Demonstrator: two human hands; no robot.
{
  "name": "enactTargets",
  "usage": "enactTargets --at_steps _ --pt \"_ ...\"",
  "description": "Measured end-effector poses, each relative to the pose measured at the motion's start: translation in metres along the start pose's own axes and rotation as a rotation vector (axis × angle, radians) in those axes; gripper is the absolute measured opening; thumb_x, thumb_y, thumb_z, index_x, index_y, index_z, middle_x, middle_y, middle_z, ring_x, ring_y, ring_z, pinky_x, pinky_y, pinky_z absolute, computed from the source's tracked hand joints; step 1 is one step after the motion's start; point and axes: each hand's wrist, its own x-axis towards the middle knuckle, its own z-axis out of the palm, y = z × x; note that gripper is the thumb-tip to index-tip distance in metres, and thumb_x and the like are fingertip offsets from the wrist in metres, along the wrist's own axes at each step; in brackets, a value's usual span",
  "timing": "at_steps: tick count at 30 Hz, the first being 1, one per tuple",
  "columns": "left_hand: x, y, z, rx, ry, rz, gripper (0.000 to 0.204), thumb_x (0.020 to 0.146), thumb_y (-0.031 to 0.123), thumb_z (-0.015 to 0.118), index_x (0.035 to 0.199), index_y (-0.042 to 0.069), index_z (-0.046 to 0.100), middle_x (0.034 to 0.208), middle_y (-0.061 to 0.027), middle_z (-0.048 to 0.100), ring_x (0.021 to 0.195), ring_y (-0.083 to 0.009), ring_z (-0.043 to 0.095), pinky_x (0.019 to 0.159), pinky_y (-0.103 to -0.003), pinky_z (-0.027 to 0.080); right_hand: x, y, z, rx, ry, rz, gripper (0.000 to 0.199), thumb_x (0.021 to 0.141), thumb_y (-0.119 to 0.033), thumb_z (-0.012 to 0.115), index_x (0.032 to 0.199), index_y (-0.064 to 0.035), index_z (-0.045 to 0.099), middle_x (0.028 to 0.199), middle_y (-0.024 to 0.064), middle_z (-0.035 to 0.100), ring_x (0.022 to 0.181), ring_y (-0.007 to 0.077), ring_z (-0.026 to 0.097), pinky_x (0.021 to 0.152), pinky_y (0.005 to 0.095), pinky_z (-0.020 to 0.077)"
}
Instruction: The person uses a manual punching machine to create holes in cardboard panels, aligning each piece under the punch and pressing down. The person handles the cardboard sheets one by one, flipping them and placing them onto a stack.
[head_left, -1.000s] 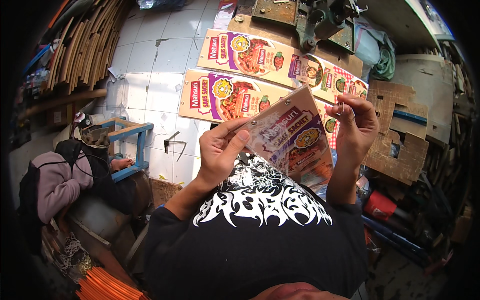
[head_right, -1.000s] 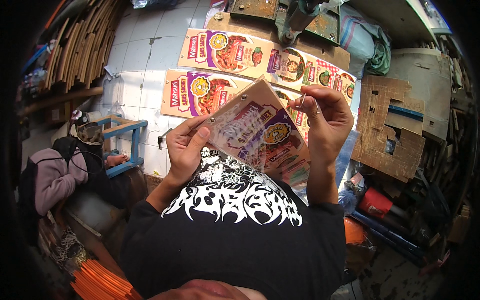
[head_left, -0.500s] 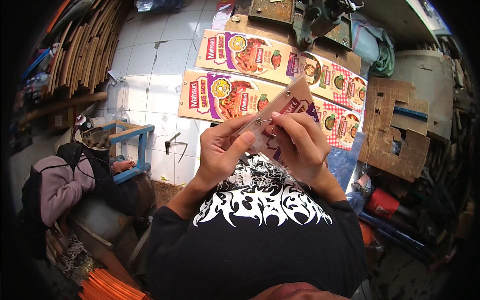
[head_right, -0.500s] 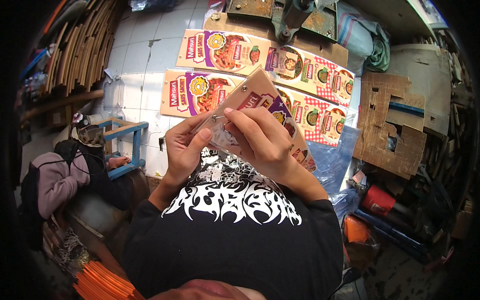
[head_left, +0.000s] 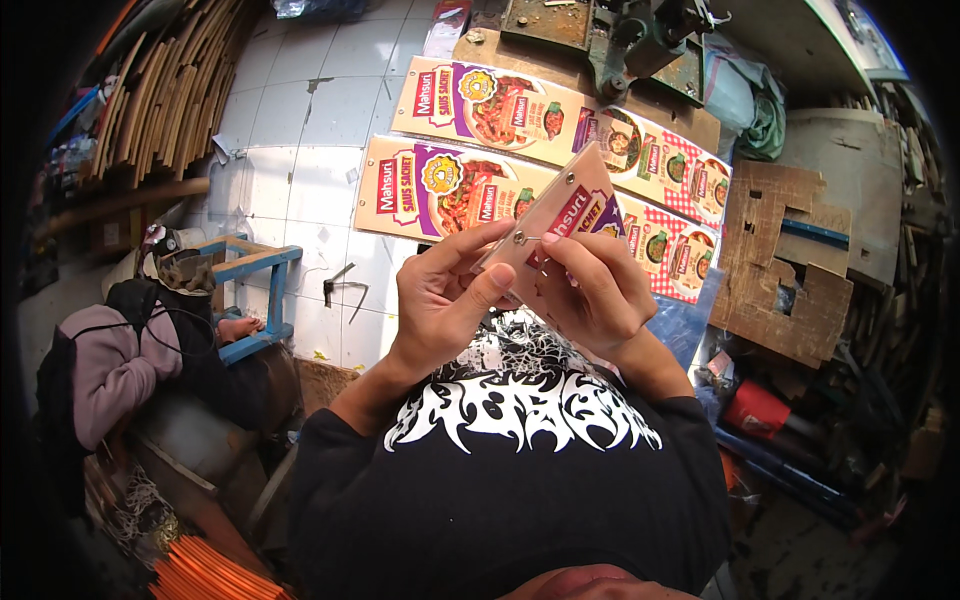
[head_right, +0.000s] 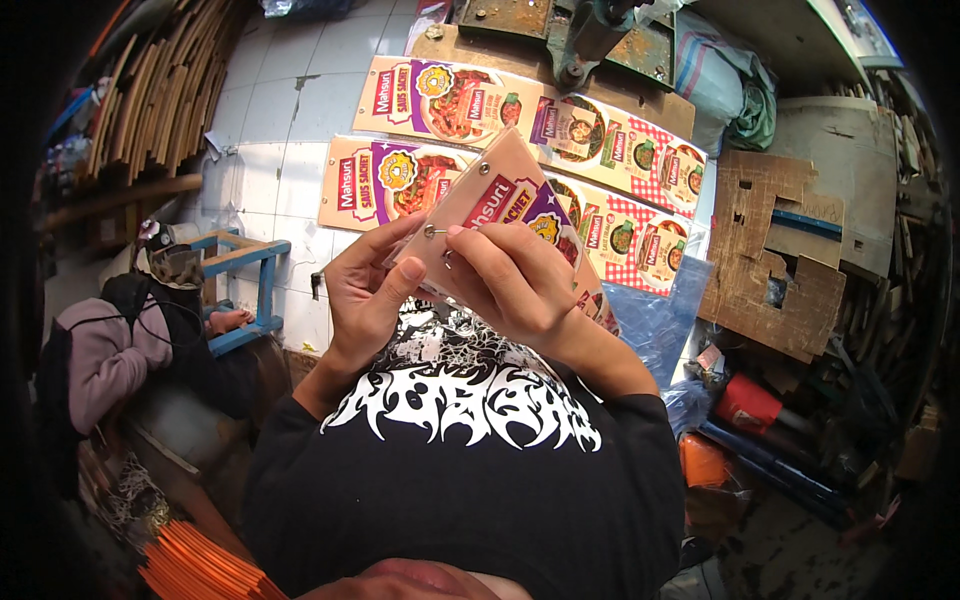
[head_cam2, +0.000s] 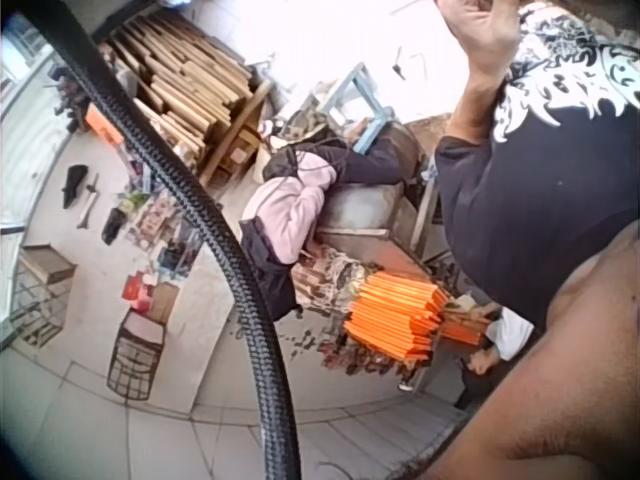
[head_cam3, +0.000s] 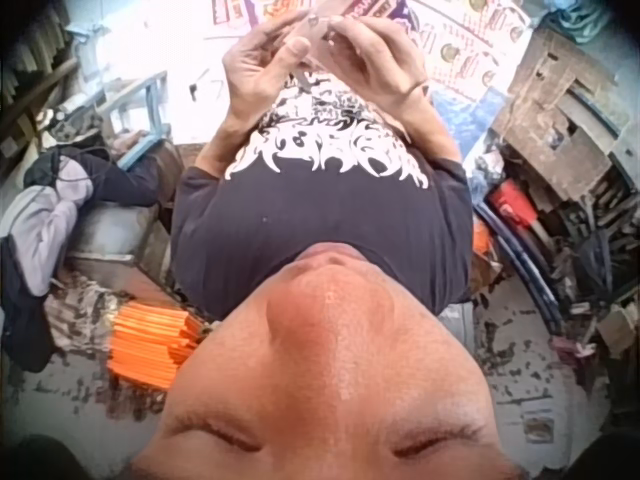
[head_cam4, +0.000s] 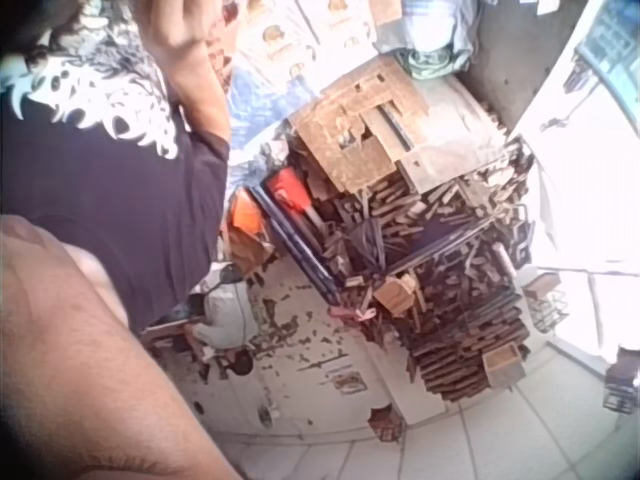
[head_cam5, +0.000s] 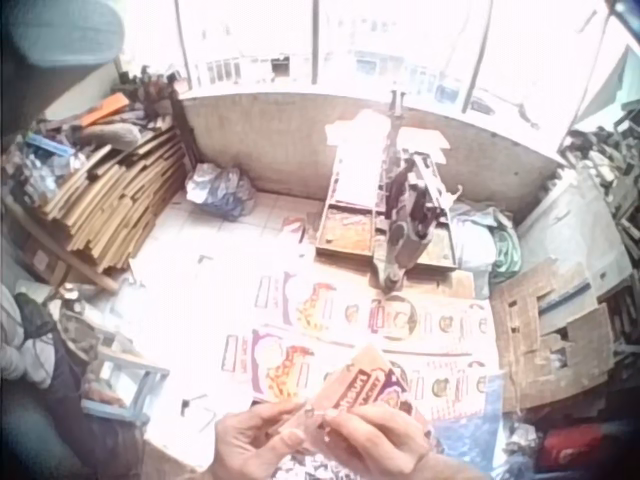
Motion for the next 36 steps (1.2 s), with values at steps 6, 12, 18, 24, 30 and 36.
enactTargets --at_steps 6,12,18,24,30,36 --pt "0.001 0.002 0.003 -0.014 0.011 -0.014 0.04 0.093 0.008 0.061 0.128 -0.006 0.05 0.107 -0.0181 0.067 0.093 -0.0183 0.067 0.077 -0.028 0.059 0.001 0.004 0.0 -0.045 -0.021 -0.067 0.033 0.07 -0.002 0.077 0.099 0.0061 0.065 0.08 0.01 0.06 0.061 0.0191 0.06 0.051 0.0291 0.0489" --pt "-0.001 0.004 0.004 0.004 0.008 -0.022 0.042 0.092 0.007 0.062 0.13 -0.006 0.049 0.11 -0.0188 0.066 0.092 -0.0178 0.067 0.076 -0.028 0.059 -0.004 0.007 -0.006 -0.055 -0.112 -0.136 0.036 0.071 0.005 0.072 0.106 0.0082 0.063 0.093 0.0143 0.06 0.065 0.0201 0.06 0.052 0.0295 0.0501" --pt "-0.004 0.002 0.004 0.036 -0.002 -0.007 0.04 0.092 0.006 0.062 0.129 -0.006 0.051 0.108 -0.0185 0.067 0.091 -0.0175 0.067 0.075 -0.027 0.059 -0.003 0.013 -0.004 -0.087 -0.093 -0.284 0.04 0.07 0.001 0.076 0.106 0.0119 0.061 0.095 0.0135 0.058 0.065 0.02 0.06 0.051 0.03 0.0521" --pt "-0.005 -0.002 0.004 0.06 0.0 0.051 0.039 0.091 0.004 0.062 0.128 -0.006 0.052 0.103 -0.0174 0.068 0.087 -0.0167 0.068 0.074 -0.027 0.059 -0.006 0.018 0.002 -0.144 0.023 -0.361 0.036 0.068 -0.005 0.076 0.1 0.0091 0.066 0.086 0.0091 0.057 0.058 0.016 0.056 0.047 0.0267 0.0465" --pt "-0.004 0.0 -0.002 0.228 -0.07 0.215 0.036 0.089 -0.001 0.062 0.125 -0.006 0.056 0.094 -0.0167 0.07 0.077 -0.0155 0.068 0.069 -0.026 0.059 -0.002 0.013 -0.007 -0.157 -0.059 -0.397 0.039 0.065 -0.003 0.073 0.101 0.0111 0.065 0.085 0.0094 0.057 0.057 0.0157 0.054 0.046 0.0264 0.044" --pt "-0.006 -0.01 -0.006 0.162 -0.062 0.148 0.038 0.091 0.003 0.06 0.127 -0.007 0.054 0.098 -0.0197 0.069 0.079 -0.019 0.069 0.067 -0.03 0.061 0.016 0.01 -0.011 0.017 -0.296 -0.154 0.041 0.064 -0.006 0.074 0.102 0.0058 0.063 0.071 0.005 0.045 0.054 0.0159 0.051 0.045 0.0297 0.0397"
